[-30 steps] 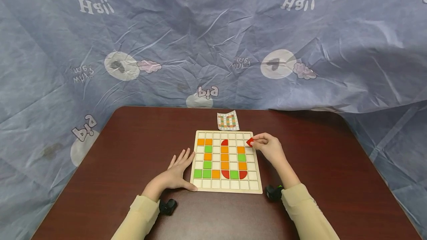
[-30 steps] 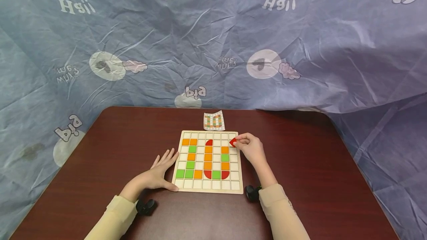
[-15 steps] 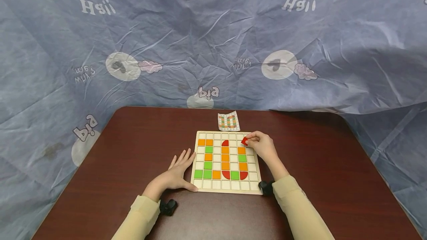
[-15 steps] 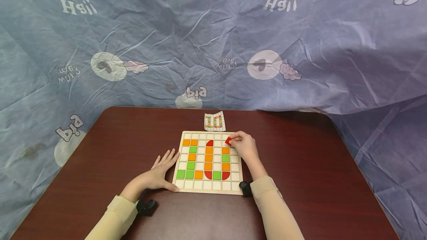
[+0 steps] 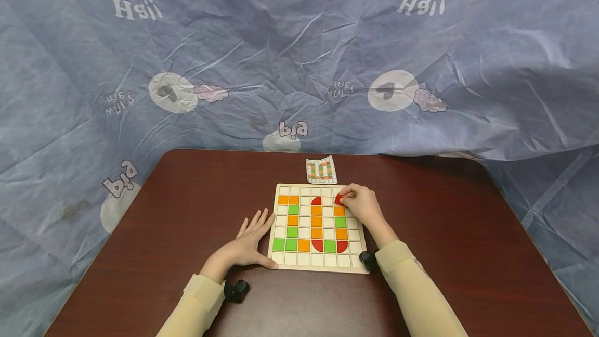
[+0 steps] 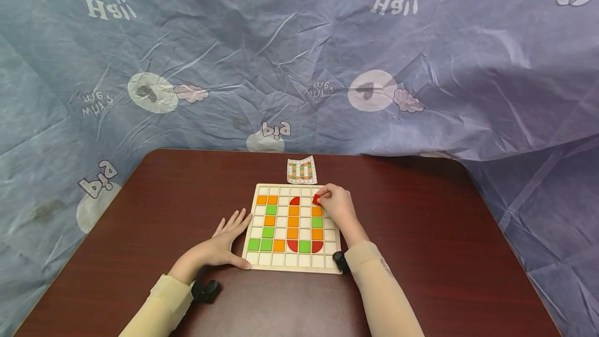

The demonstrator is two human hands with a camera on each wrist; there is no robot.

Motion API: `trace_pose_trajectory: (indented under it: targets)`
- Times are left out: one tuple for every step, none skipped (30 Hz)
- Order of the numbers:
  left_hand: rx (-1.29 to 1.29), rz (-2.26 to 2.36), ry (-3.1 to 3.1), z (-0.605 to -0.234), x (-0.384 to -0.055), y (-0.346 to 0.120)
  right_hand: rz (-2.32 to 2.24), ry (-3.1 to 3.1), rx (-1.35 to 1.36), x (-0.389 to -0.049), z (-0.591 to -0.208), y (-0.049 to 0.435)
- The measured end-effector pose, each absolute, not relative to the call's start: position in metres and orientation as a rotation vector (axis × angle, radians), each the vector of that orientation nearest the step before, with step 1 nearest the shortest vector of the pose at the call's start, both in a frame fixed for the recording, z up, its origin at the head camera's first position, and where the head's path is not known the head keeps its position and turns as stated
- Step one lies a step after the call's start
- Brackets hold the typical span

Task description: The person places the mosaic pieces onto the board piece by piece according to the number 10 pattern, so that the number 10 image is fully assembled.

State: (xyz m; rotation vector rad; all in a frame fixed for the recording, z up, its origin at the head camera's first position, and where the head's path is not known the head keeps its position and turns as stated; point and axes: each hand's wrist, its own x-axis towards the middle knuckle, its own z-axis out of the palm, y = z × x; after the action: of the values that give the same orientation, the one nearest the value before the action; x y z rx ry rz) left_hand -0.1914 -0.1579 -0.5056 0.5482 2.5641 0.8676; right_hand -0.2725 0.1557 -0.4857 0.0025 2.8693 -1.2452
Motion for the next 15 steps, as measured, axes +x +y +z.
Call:
trace_pose_trajectory:
  targets:
    - [0.55, 0.865, 2.565, -0.5059, -0.1915, -0.1581, -1.228, 2.878, -0.008, -0.2728, -0.485, 0.1551]
    - [0.551, 0.865, 2.564, -0.506, -0.1915, -0.1582, -1.215, 2.885, -0.019, -0.273, -0.4845, 0.1548]
    - [0.551, 0.868, 2.563, -0.5061, -0.1915, -0.1584, -1.201, 2.89, -0.03, -0.2734, -0.4843, 0.1545]
    - [0.55, 0.87, 2.56, -0.5061, -0.1915, -0.1585, -1.187, 2.897, -0.037, -0.2739, -0.4838, 0.1542]
    - [0.549, 0.874, 2.558, -0.506, -0.1914, -0.1585, -1.173, 2.904, -0.042, -0.2743, -0.4834, 0.1538]
    - [0.547, 0.875, 2.556, -0.506, -0.1915, -0.1586, -1.161, 2.909, -0.043, -0.2747, -0.4831, 0.1535]
    - [0.545, 0.876, 2.554, -0.5061, -0.1915, -0.1584, -1.147, 2.914, -0.046, -0.2748, -0.4828, 0.1533]
    - [0.541, 0.876, 2.552, -0.5062, -0.1916, -0.1582, -1.137, 2.913, -0.048, -0.2749, -0.4827, 0.1532]
    - [0.538, 0.88, 2.55, -0.506, -0.1916, -0.158, -1.124, 2.916, -0.052, -0.275, -0.4825, 0.1531]
    - [0.535, 0.881, 2.55, -0.5059, -0.1916, -0.1579, -1.111, 2.919, -0.05, -0.275, -0.4822, 0.1528]
    - [0.534, 0.885, 2.55, -0.5058, -0.1915, -0.1578, -1.1, 2.92, -0.047, -0.2749, -0.482, 0.1525]
    - [0.532, 0.881, 2.551, -0.5059, -0.1917, -0.1579, -1.089, 2.922, -0.044, -0.2747, -0.4817, 0.1523]
    - [0.533, 0.881, 2.551, -0.5058, -0.1916, -0.1579, -1.077, 2.925, -0.044, -0.2747, -0.4817, 0.1522]
    - [0.534, 0.879, 2.552, -0.5057, -0.1916, -0.1578, -1.063, 2.93, -0.047, -0.2747, -0.4816, 0.1522]
    - [0.536, 0.881, 2.553, -0.5058, -0.1916, -0.1579, -1.041, 2.941, -0.056, -0.2747, -0.4818, 0.1522]
